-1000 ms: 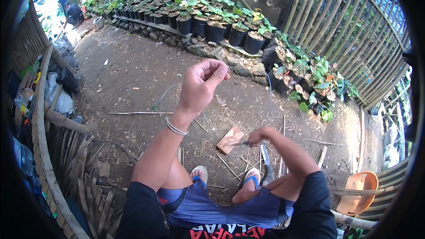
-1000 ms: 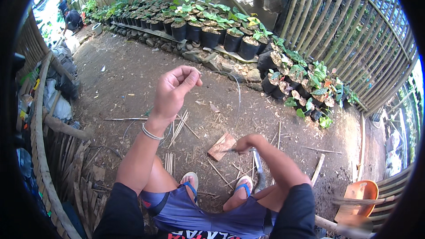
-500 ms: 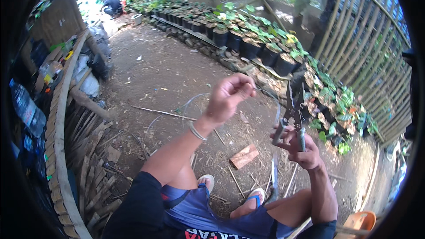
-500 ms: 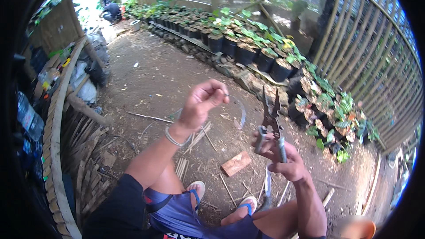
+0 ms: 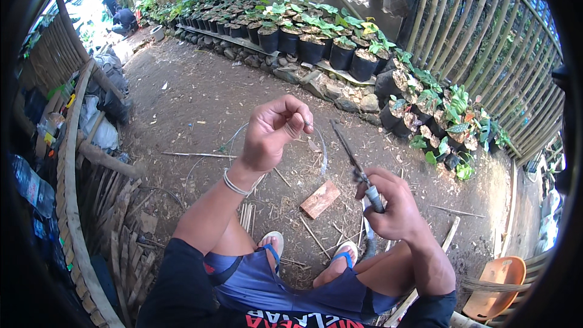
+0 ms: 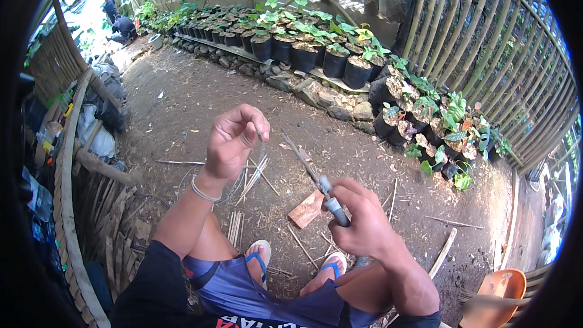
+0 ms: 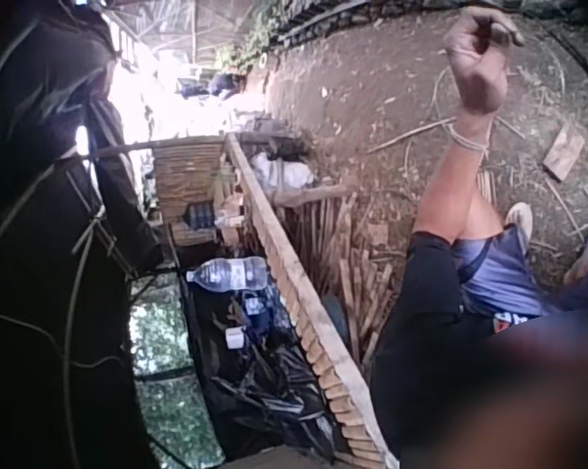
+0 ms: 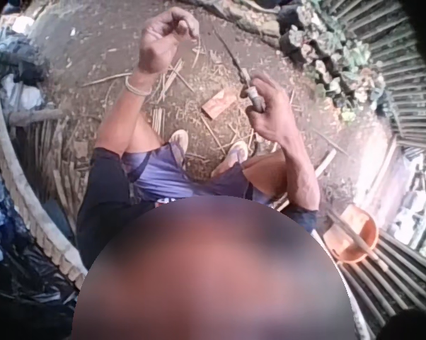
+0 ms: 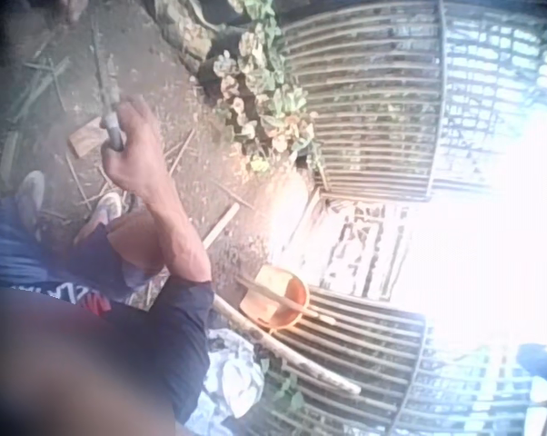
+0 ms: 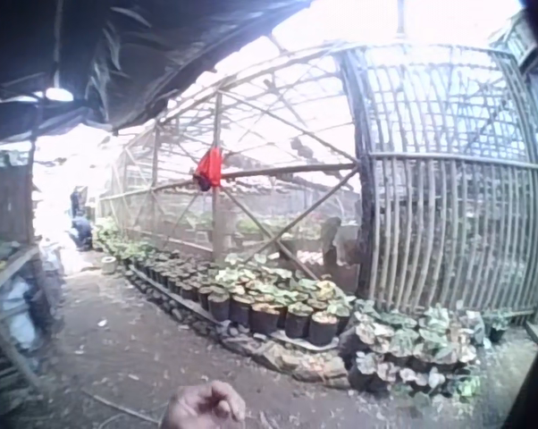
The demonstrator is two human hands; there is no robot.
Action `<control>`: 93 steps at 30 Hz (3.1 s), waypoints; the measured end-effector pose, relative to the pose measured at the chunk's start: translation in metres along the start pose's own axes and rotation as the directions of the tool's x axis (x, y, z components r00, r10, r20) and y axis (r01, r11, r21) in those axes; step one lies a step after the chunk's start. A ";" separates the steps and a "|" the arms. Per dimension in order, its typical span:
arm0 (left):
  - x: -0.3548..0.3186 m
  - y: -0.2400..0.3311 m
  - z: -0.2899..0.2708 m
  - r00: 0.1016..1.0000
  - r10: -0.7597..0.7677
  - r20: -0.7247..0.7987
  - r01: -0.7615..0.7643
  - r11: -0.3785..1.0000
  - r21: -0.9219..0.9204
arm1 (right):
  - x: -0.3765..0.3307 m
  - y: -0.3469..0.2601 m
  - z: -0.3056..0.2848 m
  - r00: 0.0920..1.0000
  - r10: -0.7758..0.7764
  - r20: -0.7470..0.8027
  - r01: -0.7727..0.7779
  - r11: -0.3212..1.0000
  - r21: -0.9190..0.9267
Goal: The person sits on the ground and manipulates a thin wire, bending and twisting it by hand. They use pliers to cut and shape the wire, then gather several thin wooden sticks from the ground and arrange them in a bundle.
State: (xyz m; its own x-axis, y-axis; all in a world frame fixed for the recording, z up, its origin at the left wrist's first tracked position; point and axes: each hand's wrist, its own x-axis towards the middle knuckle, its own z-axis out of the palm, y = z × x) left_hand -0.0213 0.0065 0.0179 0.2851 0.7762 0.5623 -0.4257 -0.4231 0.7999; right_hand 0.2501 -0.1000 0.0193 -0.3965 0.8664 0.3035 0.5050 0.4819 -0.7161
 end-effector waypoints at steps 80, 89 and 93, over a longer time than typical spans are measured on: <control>-0.008 -0.013 0.030 0.988 -0.149 -0.031 0.128 0.925 -0.357 | -0.008 -0.005 0.004 0.893 -0.242 -0.379 0.027 0.870 -0.493; -0.007 -0.013 0.031 0.994 -0.085 -0.069 0.070 0.978 -0.196 | -0.010 -0.010 0.006 0.936 -0.120 -0.330 -0.036 0.902 -0.430; -0.005 -0.011 0.033 0.975 -0.172 -0.138 0.168 0.985 -0.040 | -0.005 -0.002 -0.001 0.971 -0.050 -0.233 -0.037 0.934 -0.356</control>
State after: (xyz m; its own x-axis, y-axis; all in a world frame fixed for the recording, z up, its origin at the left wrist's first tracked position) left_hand 0.0106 -0.0084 0.0128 0.2327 0.8946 0.3816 -0.4052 -0.2675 0.8742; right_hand 0.2522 -0.1050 0.0198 -0.2322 0.8476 0.4771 0.7590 0.4646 -0.4561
